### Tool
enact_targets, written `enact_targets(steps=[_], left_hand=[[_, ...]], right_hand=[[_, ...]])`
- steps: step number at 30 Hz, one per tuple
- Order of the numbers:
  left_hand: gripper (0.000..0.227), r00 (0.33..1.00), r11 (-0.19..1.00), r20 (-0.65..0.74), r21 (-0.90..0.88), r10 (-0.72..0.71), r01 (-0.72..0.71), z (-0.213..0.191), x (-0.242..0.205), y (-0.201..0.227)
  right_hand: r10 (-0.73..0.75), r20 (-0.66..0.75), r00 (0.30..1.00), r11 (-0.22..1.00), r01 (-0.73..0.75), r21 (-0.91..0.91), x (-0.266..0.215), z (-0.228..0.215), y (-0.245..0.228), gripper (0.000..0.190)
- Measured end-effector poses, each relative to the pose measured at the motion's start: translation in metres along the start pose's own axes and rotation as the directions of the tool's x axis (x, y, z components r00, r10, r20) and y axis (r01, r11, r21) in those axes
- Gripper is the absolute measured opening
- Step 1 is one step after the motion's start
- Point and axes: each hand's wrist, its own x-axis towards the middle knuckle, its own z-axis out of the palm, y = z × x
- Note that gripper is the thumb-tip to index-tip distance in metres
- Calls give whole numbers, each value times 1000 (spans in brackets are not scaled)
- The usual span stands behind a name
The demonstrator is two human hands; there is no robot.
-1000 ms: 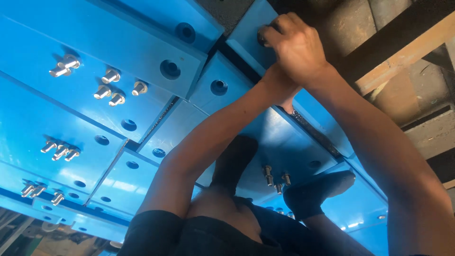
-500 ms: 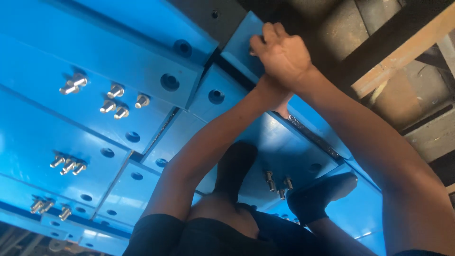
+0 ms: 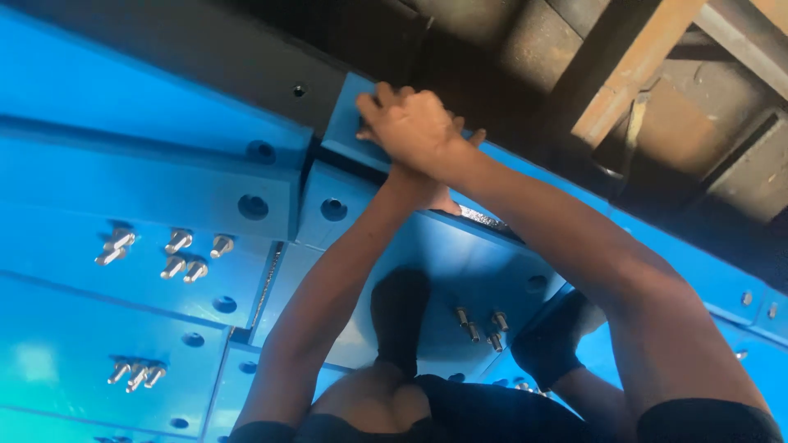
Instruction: The person lies on the floor beneath a blue paneled structure and unscrews bolts and nuts by hand, one at a time, threading each fastener off its stud. The removed bolts and nuts are collected into a small pile on the panels as the person shifts position to reach different sections.
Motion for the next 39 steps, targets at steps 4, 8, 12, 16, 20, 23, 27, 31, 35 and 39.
enact_targets(steps=[4, 8, 12, 16, 20, 23, 27, 31, 35, 39], left_hand=[[129, 996, 995, 87, 103, -8, -1, 0, 2, 0], [119, 991, 986, -110, 153, 78, -60, 38, 0, -13], [122, 999, 987, 9, 156, 46, -47, -4, 4, 2], [120, 997, 974, -30, 220, 67, -59, -4, 6, 8], [118, 997, 989, 45, 132, 55, -60, -21, 8, 11], [121, 996, 970, 25, 225, 89, -93, -18, 10, 11], [119, 990, 965, -67, 243, 121, -101, -4, 7, 4], [116, 994, 981, -78, 181, 79, -63, -15, 5, 13], [115, 991, 967, -51, 229, 122, -108, -19, 8, 9], [111, 973, 947, -144, 292, 181, -133, -1, 5, 0]], right_hand=[[260, -183, 948, 956, -279, -88, 1, 60, -11, 60], [-75, 179, 981, 997, 70, 37, 23, 25, 4, 43], [-280, 351, 894, 954, 218, 206, 31, 16, 10, 57], [-266, 30, 963, 954, 259, 150, 21, 30, 17, 50], [-339, -300, 892, 933, 360, 16, 27, 47, 15, 35], [-353, -36, 935, 922, 355, 153, 28, 32, 16, 33], [-343, 27, 939, 930, 336, 151, 24, 10, 23, 45], [-394, -250, 885, 917, 397, -42, 25, 27, 22, 34], [-407, 52, 912, 903, 393, 175, 31, 32, 15, 26], [-360, -23, 933, 901, 354, 251, 28, 26, 24, 39]])
